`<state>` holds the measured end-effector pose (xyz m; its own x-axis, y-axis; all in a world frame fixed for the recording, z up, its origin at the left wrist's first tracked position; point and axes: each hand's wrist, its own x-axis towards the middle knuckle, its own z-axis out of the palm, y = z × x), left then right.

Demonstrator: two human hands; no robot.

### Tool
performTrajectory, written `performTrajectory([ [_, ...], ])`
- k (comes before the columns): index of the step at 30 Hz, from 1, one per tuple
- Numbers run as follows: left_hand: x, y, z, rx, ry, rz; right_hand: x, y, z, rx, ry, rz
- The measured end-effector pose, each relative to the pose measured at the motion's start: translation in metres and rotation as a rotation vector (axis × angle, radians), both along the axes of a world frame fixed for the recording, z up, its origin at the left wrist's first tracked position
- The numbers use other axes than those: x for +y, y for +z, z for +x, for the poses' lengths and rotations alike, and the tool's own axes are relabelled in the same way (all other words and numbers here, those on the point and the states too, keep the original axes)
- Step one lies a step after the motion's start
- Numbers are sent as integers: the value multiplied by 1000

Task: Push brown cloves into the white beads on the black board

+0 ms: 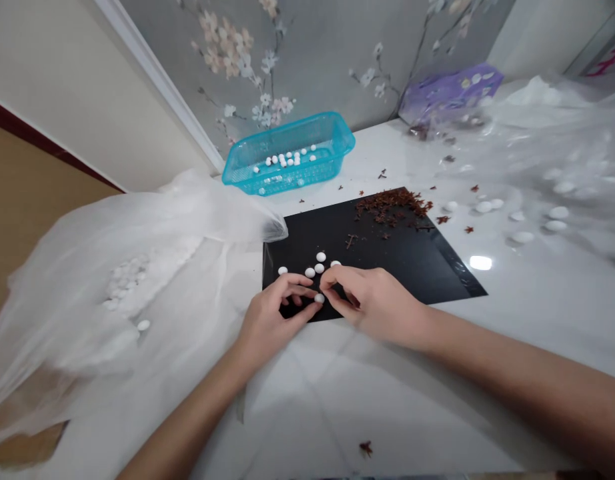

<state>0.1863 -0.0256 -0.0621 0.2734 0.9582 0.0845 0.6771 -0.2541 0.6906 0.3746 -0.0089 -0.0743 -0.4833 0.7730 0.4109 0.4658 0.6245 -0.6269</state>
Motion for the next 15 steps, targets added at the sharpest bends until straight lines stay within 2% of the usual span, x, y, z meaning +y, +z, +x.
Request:
performTrajectory([
  [7, 0, 1, 1, -3, 10, -13, 0, -2, 0, -34, 56, 4],
  [15, 1, 2, 2, -37, 41, -86, 1, -5, 1, -151, 102, 185],
])
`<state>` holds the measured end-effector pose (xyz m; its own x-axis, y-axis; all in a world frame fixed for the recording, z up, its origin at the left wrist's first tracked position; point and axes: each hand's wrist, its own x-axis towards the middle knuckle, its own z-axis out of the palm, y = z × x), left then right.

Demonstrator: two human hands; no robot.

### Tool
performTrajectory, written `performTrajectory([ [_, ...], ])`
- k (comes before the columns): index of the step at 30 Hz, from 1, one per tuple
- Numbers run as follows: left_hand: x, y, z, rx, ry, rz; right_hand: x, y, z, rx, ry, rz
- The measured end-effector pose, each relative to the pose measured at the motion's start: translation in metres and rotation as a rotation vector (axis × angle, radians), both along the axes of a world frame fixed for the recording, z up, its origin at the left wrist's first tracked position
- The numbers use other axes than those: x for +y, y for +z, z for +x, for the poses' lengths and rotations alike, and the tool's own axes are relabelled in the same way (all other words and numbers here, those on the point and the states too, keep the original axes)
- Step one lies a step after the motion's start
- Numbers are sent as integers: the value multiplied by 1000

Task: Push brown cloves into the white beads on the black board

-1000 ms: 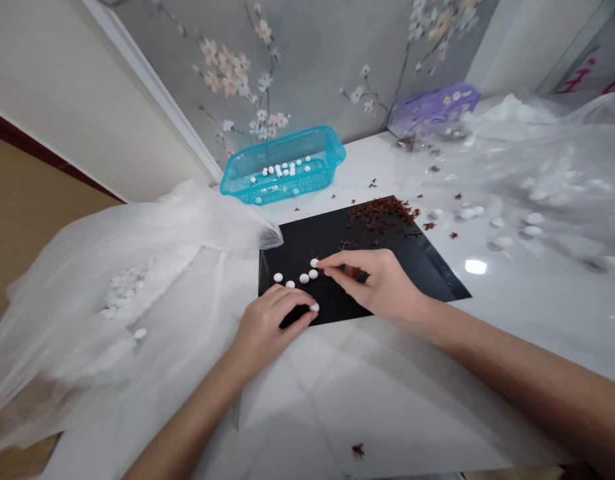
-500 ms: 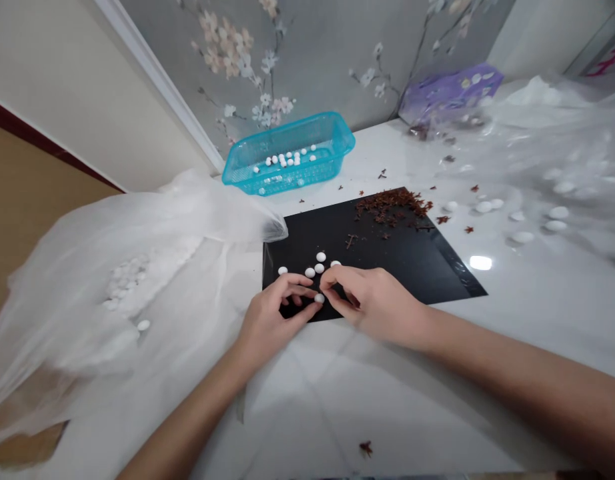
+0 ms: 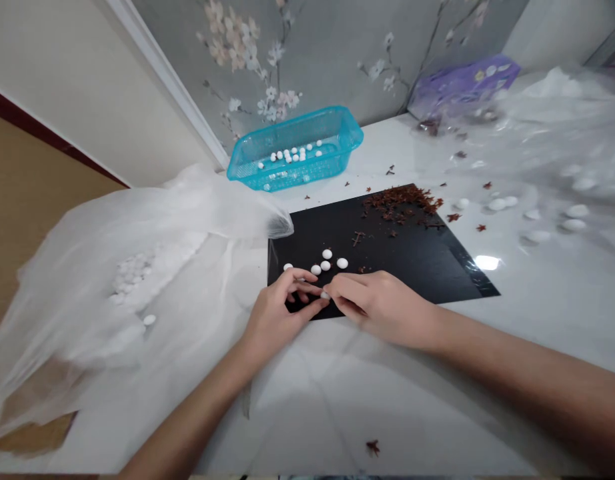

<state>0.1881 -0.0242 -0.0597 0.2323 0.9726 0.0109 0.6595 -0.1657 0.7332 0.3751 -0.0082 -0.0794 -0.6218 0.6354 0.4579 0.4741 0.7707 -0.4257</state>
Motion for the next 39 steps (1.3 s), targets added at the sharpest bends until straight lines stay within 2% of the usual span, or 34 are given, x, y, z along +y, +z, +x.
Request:
performTrajectory([
  [11, 0, 1, 1, -18, 3, -4, -3, 0, 1, 64, 32, -133],
  [18, -1, 1, 1, -32, 19, -20, -5, 10, 3, 54, 128, -254],
  [24, -1, -1, 0, -38, 13, -20, -5, 17, 3, 12, 170, -254],
  [28, -2, 0, 1, -16, -1, 13, -6, 18, 3, -16, 157, -286],
  [31, -3, 1, 0, 18, -20, 107, -4, 18, 5, 2, 131, -305],
  [34, -5, -1, -1, 107, -1, 241, 7, 20, 12, 138, -21, -270],
  [36, -5, -2, -1, 168, 17, 305, 20, 22, 22, 219, -225, -179],
  [39, -4, -3, -2, 217, 4, 385, 43, 21, 42, 191, -615, -67],
])
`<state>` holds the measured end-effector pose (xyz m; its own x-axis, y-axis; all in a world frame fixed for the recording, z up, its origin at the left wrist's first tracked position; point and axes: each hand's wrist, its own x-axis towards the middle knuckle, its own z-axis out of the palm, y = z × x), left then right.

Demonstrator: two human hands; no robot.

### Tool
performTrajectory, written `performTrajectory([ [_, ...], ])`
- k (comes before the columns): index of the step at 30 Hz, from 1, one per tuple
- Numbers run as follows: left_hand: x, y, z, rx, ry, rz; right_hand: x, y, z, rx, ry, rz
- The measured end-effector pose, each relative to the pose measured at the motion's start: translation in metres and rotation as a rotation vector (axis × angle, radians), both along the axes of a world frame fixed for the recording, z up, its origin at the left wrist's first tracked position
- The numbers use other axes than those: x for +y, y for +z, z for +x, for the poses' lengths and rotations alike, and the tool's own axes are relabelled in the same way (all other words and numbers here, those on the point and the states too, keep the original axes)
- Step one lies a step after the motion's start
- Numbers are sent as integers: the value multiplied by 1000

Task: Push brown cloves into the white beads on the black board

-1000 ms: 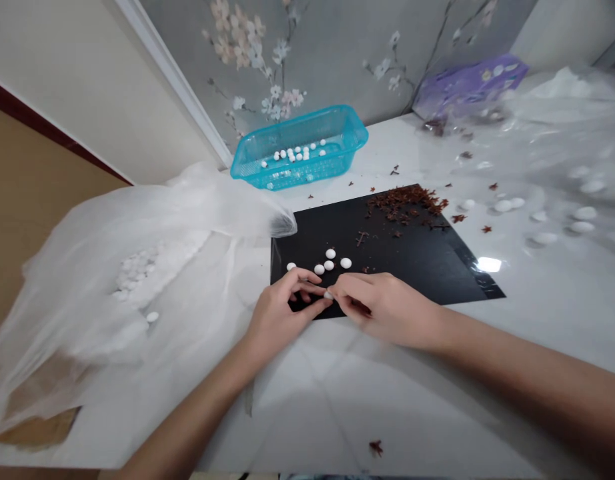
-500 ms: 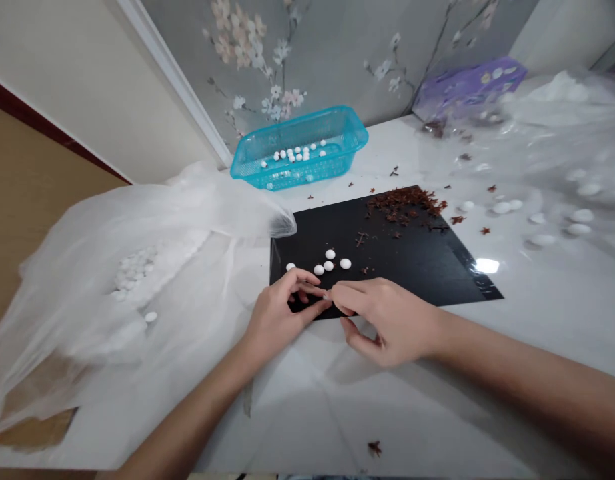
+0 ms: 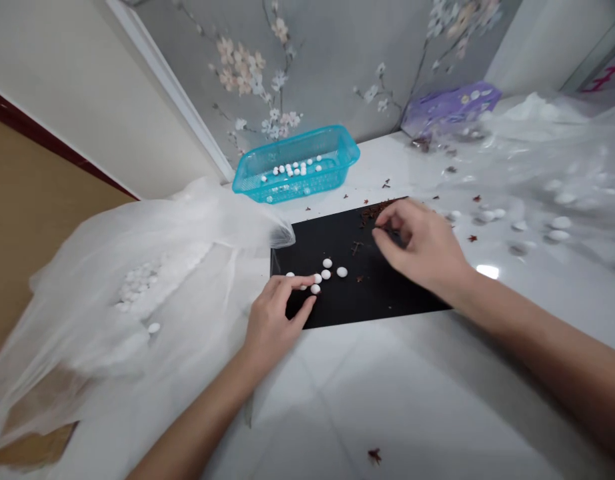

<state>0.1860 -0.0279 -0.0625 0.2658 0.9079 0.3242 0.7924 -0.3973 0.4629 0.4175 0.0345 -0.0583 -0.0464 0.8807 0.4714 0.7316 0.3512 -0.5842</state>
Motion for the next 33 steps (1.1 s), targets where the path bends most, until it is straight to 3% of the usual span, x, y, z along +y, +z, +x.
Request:
performTrajectory([
  [3, 7, 7, -9, 69, -30, 140, 16, -8, 17, -130, -240, -79],
  [5, 15, 17, -25, 186, 13, 284, 21, -15, 24, -230, -265, -132],
  [7, 24, 29, -53, 341, 168, 383, 22, -22, 26, -293, -240, -147],
  [9, 31, 39, -88, 446, 447, 326, 22, -26, 27, -310, -211, -129],
  [12, 35, 47, -140, 522, 789, 11, 20, -26, 28, -291, -188, -105],
  [16, 32, 45, -178, 537, 903, -156, 18, -20, 26, -249, -166, -138],
  [21, 30, 40, -185, 482, 986, -168, 14, -12, 18, -214, -253, -101],
  [24, 31, 38, -187, 400, 986, -53, 12, -10, 15, -187, -285, -130],
  [28, 35, 39, -186, 289, 889, 129, 10, -10, 11, -32, -235, -139],
  [30, 37, 40, -171, 209, 758, 259, 6, -9, 6, 94, -142, -126],
  [33, 32, 40, -124, 55, 440, 386, -3, -1, -8, 292, 12, -236],
])
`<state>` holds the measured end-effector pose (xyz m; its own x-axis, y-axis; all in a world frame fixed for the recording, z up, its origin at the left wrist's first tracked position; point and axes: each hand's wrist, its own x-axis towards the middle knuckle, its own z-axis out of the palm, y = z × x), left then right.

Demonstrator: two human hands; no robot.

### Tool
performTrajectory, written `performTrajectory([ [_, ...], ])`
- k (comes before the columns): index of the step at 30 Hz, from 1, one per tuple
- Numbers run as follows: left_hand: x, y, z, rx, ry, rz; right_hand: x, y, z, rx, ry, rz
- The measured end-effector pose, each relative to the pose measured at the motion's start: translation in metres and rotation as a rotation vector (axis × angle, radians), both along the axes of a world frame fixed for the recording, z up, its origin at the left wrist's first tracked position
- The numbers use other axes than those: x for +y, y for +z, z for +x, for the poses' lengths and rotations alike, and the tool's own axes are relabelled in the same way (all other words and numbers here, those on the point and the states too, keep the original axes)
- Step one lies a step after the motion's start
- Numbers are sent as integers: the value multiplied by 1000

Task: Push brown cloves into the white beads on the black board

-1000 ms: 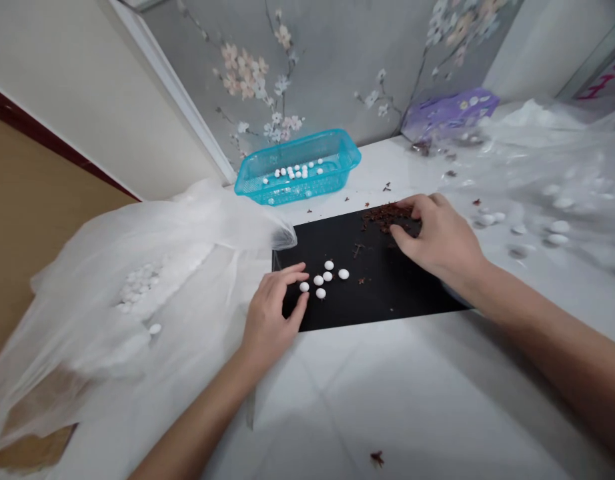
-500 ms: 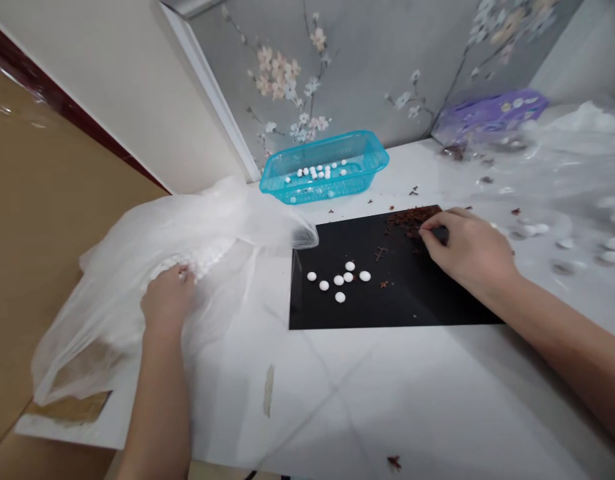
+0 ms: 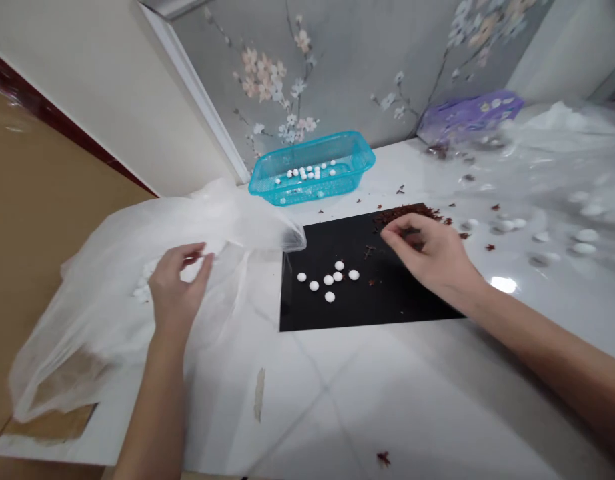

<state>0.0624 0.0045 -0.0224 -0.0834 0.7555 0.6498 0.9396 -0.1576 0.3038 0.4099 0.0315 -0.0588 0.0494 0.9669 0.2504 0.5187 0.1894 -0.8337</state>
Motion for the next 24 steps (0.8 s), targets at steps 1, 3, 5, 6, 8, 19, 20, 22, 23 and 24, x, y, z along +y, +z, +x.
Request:
performTrajectory([
  [1, -5, -1, 21, -67, -119, -17, -4, 4, -5, 71, 54, -84],
  [3, -18, -6, 63, -289, -348, -123, -11, 11, -12, 206, 203, -320],
  [5, -32, -12, 97, -377, -581, -374, -17, 15, -16, 310, 375, -562],
  [6, -37, -16, 109, -380, -664, -492, -19, 17, -17, 337, 458, -651],
  [8, -44, -24, 122, -342, -751, -640, -20, 16, -17, 341, 595, -752],
  [19, -36, -37, 125, -310, -599, -769, -22, 2, -24, 203, 774, -713],
  [20, -36, -37, 125, -318, -599, -776, -23, 2, -25, 194, 772, -718],
  [22, -36, -37, 126, -328, -599, -780, -25, 4, -26, 181, 765, -740],
  [23, -36, -37, 126, -331, -596, -779, -25, 6, -27, 171, 758, -748],
  [24, -36, -37, 125, -335, -594, -778, -26, 7, -28, 158, 749, -750],
])
